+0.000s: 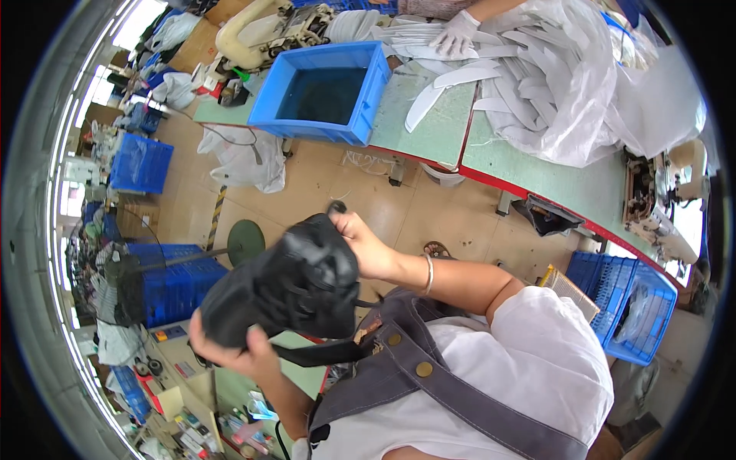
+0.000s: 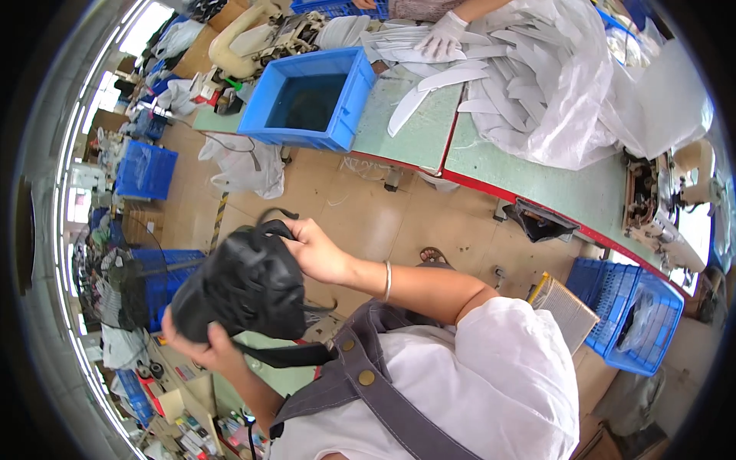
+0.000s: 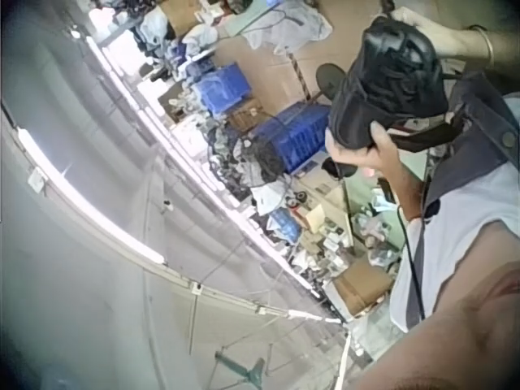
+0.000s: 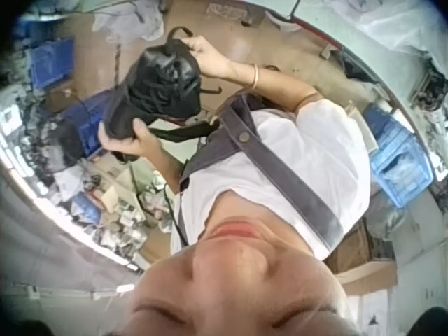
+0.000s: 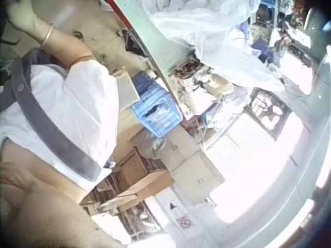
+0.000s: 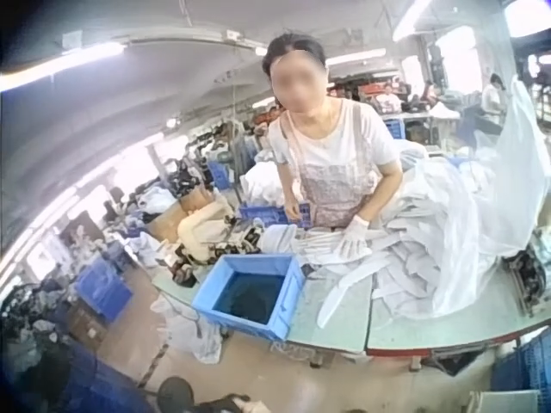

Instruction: Inspecting shoe uppers and a finished boot at various workstations in a factory.

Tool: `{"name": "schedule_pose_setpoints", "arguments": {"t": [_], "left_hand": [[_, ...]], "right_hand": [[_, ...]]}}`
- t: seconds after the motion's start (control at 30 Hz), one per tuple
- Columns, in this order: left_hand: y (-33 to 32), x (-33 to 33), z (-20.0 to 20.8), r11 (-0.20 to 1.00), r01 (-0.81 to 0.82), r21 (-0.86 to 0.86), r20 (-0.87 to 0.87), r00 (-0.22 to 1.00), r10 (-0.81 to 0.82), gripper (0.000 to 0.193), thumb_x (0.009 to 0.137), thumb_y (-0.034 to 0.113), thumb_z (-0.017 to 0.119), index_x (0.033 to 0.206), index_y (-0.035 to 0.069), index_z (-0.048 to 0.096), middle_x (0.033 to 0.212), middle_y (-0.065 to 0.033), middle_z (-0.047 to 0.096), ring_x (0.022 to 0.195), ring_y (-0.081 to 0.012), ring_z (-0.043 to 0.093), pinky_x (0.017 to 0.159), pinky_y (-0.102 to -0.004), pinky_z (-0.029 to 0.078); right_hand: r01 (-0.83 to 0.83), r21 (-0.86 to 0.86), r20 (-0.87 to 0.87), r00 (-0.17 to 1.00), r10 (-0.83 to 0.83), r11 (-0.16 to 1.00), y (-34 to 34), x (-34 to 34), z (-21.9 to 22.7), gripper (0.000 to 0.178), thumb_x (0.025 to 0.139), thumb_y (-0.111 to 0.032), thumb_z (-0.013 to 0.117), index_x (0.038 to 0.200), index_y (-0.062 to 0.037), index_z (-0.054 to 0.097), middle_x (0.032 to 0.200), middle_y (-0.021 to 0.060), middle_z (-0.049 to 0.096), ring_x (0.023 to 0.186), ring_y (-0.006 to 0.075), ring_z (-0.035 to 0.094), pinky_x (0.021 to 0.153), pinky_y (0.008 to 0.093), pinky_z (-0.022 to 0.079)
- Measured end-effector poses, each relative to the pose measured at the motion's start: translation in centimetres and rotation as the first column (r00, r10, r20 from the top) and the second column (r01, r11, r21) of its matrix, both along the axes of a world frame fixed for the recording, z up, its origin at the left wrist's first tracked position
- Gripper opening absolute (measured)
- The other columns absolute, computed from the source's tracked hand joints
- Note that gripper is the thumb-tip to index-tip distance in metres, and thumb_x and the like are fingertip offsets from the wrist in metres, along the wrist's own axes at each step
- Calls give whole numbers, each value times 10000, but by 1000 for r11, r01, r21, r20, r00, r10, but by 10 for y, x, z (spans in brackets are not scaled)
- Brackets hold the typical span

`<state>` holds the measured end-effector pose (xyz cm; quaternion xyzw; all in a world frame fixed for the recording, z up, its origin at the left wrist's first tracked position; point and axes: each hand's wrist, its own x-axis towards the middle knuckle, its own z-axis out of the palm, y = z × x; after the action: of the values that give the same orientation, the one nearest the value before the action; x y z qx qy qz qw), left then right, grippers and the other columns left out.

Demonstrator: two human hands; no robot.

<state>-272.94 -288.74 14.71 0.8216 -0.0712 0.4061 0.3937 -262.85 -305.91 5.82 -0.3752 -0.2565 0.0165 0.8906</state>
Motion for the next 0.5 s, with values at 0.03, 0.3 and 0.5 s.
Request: {"name": "schedule_pose_setpoints", "arguments": {"t": [0.03, 0.3, 0.5], "left_hand": [[3, 6, 10, 997, -39, -61, -87, 996, 34, 687, 725, 147, 615, 1306, -21, 288, 1199, -145, 442, 1057, -253, 491, 971, -364, 349], [33, 17, -4, 846, 31, -532, -247, 950, -190, 561, 830, -1, 539, 1338, -1, 301, 1239, -154, 455, 1097, -217, 489, 963, -322, 366], [57, 38, -48, 750, -20, -661, -403, 853, -333, 476, 876, 104, 531, 1301, -15, 354, 1209, -142, 488, 1069, -223, 523, 911, -335, 424]], "right_hand": [[-1, -136, -138, 990, -18, 991, -5, 2, 8, 197, 891, -129, 545, 982, 37, 600, 822, 8, 632, 703, 67, 528, 626, 249, 458], [-17, -380, -214, 974, -71, 925, -11, 5, 8, 225, 870, -148, 580, 992, 34, 630, 706, 48, 633, 584, 66, 531, 513, 251, 457], [-269, -189, -453, 877, 159, 944, -8, 6, 2, 215, 864, -143, 575, 966, 36, 637, 774, 63, 656, 613, 107, 615, 488, 220, 516]]}}
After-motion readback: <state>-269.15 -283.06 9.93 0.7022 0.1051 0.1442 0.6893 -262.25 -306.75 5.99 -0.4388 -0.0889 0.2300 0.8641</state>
